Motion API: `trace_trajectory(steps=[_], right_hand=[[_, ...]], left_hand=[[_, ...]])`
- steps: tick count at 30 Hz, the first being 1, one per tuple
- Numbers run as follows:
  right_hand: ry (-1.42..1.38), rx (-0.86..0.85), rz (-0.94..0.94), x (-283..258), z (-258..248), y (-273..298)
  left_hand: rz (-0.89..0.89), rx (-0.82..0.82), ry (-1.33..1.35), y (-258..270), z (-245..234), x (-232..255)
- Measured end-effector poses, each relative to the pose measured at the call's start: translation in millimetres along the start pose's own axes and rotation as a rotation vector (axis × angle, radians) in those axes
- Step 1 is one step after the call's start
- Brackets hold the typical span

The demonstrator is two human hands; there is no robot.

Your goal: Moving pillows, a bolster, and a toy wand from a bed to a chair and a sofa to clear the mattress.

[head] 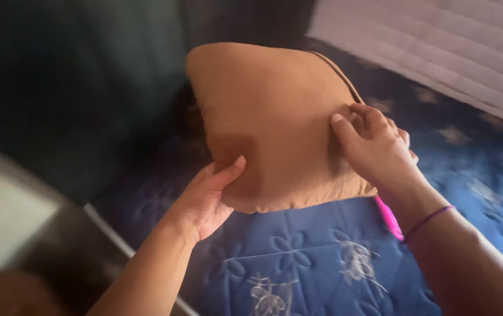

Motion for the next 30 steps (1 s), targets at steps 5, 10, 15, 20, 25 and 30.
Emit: trace_trajectory(steps=[5, 10, 15, 20, 25, 30], right_hand=[[-0.063, 0.156, 0.18, 107.5, -80.0, 28.0], [-0.166, 0.216, 0.314, 203.4, -140.4, 78.7], [-0.407, 0.146, 0.549, 306.3, -168.9, 153.4], [-0.525, 0.217, 0.63, 379.0, -205.5, 223.8], [-0.64, 0.413, 0.764, 421.3, -250.3, 299.3], [-0.486, 0.695, 0.73, 451.1, -298.9, 360.9]], left_hand=[[-0.089, -0.164, -0.007, -12.7, 68.5, -41.4], [-0.179, -0.269, -0.024, -9.9, 139.3, -91.4], [-0.341, -0.311, -0.041, 5.1, 194.3, -160.5], [-0.408, -0.488, -0.074, 28.9, 264.2, -216.1], [-0.526, -0.613, -0.206, 36.0, 317.8, -268.2], [-0.617, -0.714, -0.372, 33.6, 368.9, -314.8]])
Point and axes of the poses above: each hand's wrist, its own y-axis away from the middle knuckle, its own z-axis out of the palm, x = y × z, the point moved 10 cm from there along -y, towards the middle knuckle, and after that the axes turned 8 degrees about y, right-handed, at the moved point
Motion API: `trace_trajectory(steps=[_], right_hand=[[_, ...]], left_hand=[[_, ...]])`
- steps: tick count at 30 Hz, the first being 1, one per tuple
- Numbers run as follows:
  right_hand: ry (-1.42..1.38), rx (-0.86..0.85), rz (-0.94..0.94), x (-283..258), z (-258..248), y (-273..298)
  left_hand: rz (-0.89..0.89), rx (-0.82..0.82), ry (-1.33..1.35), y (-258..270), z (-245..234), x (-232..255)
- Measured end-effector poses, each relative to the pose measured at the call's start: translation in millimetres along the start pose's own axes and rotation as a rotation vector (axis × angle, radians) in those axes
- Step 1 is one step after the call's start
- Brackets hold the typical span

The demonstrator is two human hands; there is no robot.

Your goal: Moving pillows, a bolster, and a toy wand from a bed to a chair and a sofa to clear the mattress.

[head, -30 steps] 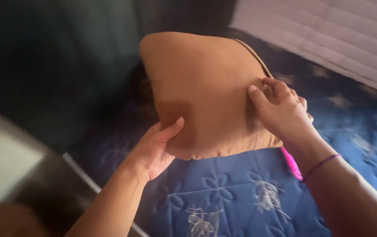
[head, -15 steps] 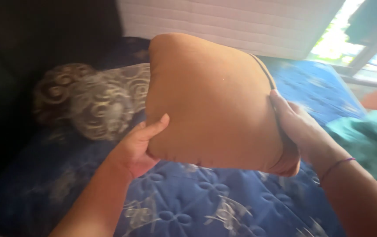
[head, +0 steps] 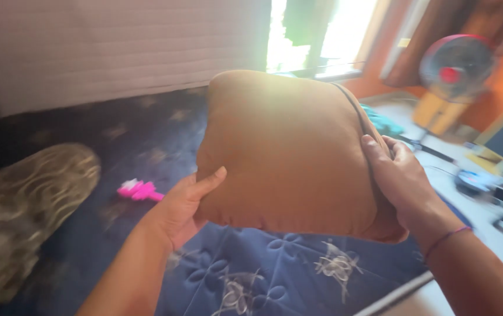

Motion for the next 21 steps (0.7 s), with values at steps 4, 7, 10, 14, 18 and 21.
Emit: trace_trajectory(steps=[4, 7, 10, 14, 18, 21], right_hand=[[0.077, 0.188, 0.064, 15.4, -56.6, 8.8], [0.131, 0.312, 0.1, 23.0, -98.7, 20.3], [0.129, 0.407, 0.127, 37.1, -139.2, 26.6], [0.097, 0.482, 0.095, 58.8, -181.4, 37.3], [0.075, 0.601, 0.206, 77.9, -230.9, 49.6], [0.062, 0.657, 0.209, 97.7, -268.8, 53.8]], left_hand=[[-0.064, -0.082, -0.041, -36.4, 35.1, -11.4], [-0.133, -0.134, -0.05, -60.7, 63.0, -25.3], [-0.176, -0.216, -0.035, -84.9, 99.3, -38.1], [-0.235, -0.296, -0.018, -109.1, 143.3, -60.9], [-0.277, -0.406, 0.014, -134.4, 199.2, -80.6], [-0.301, -0.458, 0.019, -148.7, 239.1, -104.9]])
Point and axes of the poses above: each hand's wrist, its own y-axis away from the middle knuckle, its own z-axis out of the palm, x = y × z, the point moved 10 cm from there along -y, towards the middle knuckle, and after that the axes turned 8 degrees about y, right-handed, at the moved point
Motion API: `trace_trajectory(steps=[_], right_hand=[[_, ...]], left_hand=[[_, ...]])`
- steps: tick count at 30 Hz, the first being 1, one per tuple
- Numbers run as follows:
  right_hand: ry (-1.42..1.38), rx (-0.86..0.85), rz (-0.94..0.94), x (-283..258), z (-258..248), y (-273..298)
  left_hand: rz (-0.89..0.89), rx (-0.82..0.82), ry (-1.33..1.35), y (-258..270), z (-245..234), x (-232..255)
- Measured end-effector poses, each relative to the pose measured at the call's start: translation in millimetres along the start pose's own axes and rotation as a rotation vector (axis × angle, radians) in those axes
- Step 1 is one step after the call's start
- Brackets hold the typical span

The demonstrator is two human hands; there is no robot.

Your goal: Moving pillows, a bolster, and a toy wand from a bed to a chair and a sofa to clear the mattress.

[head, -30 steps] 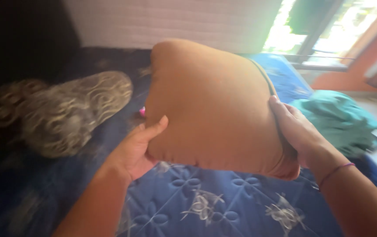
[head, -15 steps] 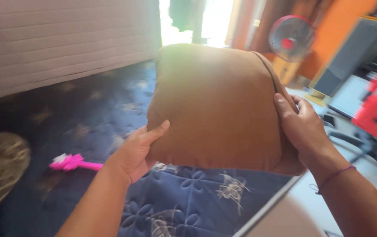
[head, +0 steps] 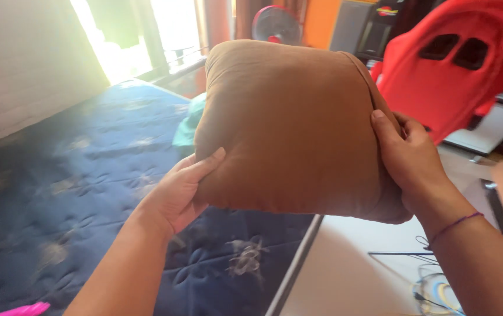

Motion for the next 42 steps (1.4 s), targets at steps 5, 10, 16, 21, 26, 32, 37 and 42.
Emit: trace_trajectory(steps=[5, 10, 16, 21, 26, 32, 37, 42], right_hand=[[-0.026, 0.096, 0.058, 36.7, -65.5, -43.1], [0.011, 0.196, 0.095, 79.3, -138.6, -82.8], [0.045, 0.309, 0.169, 126.2, -213.5, -106.8], [0.025, 0.367, 0.217, 162.8, -248.1, -132.1], [-0.026, 0.382, 0.319, 190.1, -258.7, -172.0], [0.002, 0.473, 0.27, 196.0, -278.2, -257.9], [-0.099, 0.572, 0.211, 194.3, -305.1, -331.7], [-0.114, 0.634, 0.033, 167.3, -330.2, -386.9]], left_hand=[[-0.052, -0.064, 0.0, -66.2, 58.1, -33.7], [-0.115, -0.12, -0.037, -125.4, 125.2, -73.2], [-0.177, -0.207, -0.066, -184.6, 193.9, -125.5], [-0.229, -0.21, -0.089, -224.8, 239.3, -146.4], [-0.266, -0.237, -0.156, -282.2, 266.8, -160.8], [-0.202, -0.379, -0.231, -388.2, 315.4, -156.6], [-0.145, -0.567, -0.175, -491.3, 372.3, -144.0], [-0.111, -0.663, -0.008, -543.2, 436.7, -116.6]])
Point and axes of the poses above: each hand's wrist, its own y-axis away from the middle knuckle, its own z-axis out of the palm, x = y × z, the point moved 10 cm from there along -y, towards the middle knuckle, and after that the axes turned 8 degrees about y, right-handed, at the moved point
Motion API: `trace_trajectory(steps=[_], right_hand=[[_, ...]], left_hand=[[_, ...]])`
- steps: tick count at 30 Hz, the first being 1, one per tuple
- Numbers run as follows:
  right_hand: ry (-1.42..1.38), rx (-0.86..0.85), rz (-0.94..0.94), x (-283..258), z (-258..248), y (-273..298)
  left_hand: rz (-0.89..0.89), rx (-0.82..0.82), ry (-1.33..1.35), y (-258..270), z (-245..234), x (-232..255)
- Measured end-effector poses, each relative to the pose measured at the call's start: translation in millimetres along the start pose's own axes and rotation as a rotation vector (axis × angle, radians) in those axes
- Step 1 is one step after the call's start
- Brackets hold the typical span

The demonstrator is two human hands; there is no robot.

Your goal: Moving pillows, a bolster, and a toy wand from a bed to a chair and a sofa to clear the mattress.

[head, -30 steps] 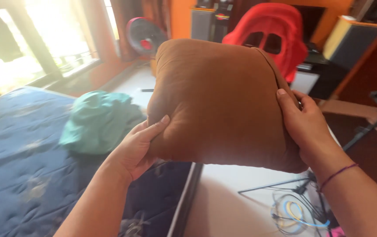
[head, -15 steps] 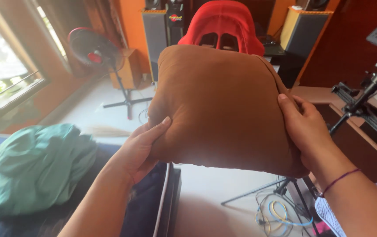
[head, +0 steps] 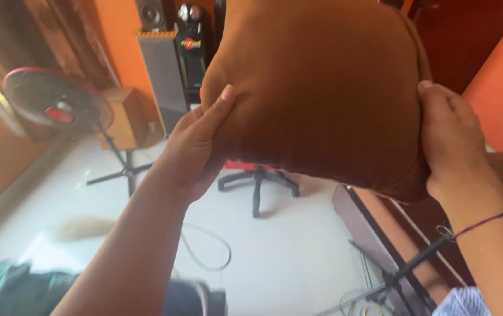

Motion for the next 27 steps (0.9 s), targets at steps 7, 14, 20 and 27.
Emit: trace_trajectory(steps=[7, 14, 20, 27], right_hand=[[0.048, 0.147, -0.164, -31.6, 37.5, -87.8], [0.025, 0.095, -0.256, -50.6, 109.9, -203.1], [0.061, 0.098, -0.39, -50.2, 171.3, -286.3], [0.076, 0.042, -0.387, -47.9, 254.2, -346.4]], left_hand=[[0.104, -0.154, 0.054, -107.8, -14.4, 32.8], [0.217, -0.162, 0.067, -219.7, -51.8, 71.1], [0.311, -0.122, 0.056, -294.5, -104.6, 93.6], [0.343, -0.07, 0.095, -366.9, -159.2, 115.9]])
Point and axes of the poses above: each hand's wrist, its own y-axis away from the middle knuckle, its own z-axis out of the palm, x = y × z, the point moved 10 cm from there along -y, towards the middle knuckle, and after that the axes turned 8 degrees about y, right-handed, at the moved point
